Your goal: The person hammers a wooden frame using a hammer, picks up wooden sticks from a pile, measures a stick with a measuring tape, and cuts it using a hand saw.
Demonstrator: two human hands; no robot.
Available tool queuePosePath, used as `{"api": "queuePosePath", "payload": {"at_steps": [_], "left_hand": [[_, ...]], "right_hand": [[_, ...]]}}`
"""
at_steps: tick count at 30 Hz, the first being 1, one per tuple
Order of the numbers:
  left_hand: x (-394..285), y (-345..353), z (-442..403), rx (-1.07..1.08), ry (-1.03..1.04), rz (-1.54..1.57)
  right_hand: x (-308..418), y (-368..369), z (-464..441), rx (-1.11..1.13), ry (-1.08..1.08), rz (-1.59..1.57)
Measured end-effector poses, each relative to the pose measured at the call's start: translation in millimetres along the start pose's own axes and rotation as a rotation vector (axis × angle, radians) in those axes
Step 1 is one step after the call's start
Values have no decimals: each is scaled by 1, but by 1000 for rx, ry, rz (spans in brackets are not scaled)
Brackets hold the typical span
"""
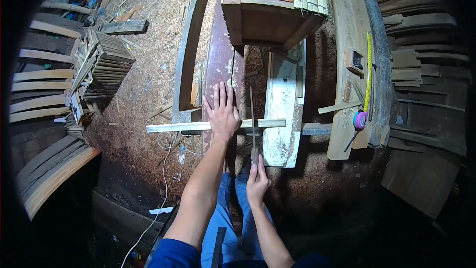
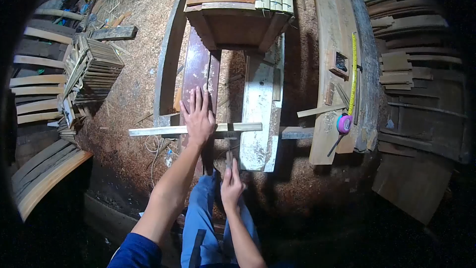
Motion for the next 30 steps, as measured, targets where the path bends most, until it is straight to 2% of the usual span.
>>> {"api": "queuePosePath", "payload": {"at_steps": [2, 4, 5, 6, 12, 15, 18, 19, 20, 23, 25, 26, 28, 29, 30], "left_hand": [[-2, 1, -4, 28, -12, -29], [-2, 1, 0, 40, -4, -55], [-1, 2, 0, 45, -13, -62], [0, 3, 1, 50, -18, -65], [0, 4, 1, 27, -3, -48], [1, 5, 2, 13, 15, -49], [2, 5, 2, 18, -8, -32], [2, 4, 2, 3, 0, -9], [2, 4, 1, -2, 8, -6], [1, 5, 3, 5, 7, -25], [0, 3, 0, -3, 5, -26], [0, 2, 2, 2, 5, -26], [-1, 2, 3, 9, 14, -24], [0, 1, 3, 10, 15, -25], [1, -1, -1, 4, 24, -29]], "right_hand": [[-7, -1, 2, -16, -37, 26], [16, -3, -14, -207, -244, 68], [19, 3, -27, -169, -196, 104], [38, 2, -37, -15, -20, 5], [6, -5, 0, 7, -14, -9], [38, 5, -41, -243, -303, 96], [34, -2, -26, -180, -251, 115], [28, -8, -14, -242, -292, 100], [13, -8, -2, -166, -199, 40], [11, -1, -13, -180, -164, -9], [37, 6, -40, -286, -326, 123], [37, 7, -38, -285, -324, 120], [33, 6, -32, -261, -288, 57], [20, 7, -26, -157, -148, -7], [25, 9, -26, -164, -150, -15]]}}
Point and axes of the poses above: each hand's wrist, its own z-axis away from the middle knuckle, its own y-axis out of the palm, x = y × z, the point moved 6 cm from there along -z, towards the middle knuckle, and after that the axes turned 13 degrees about z, right-handed, at the moved point
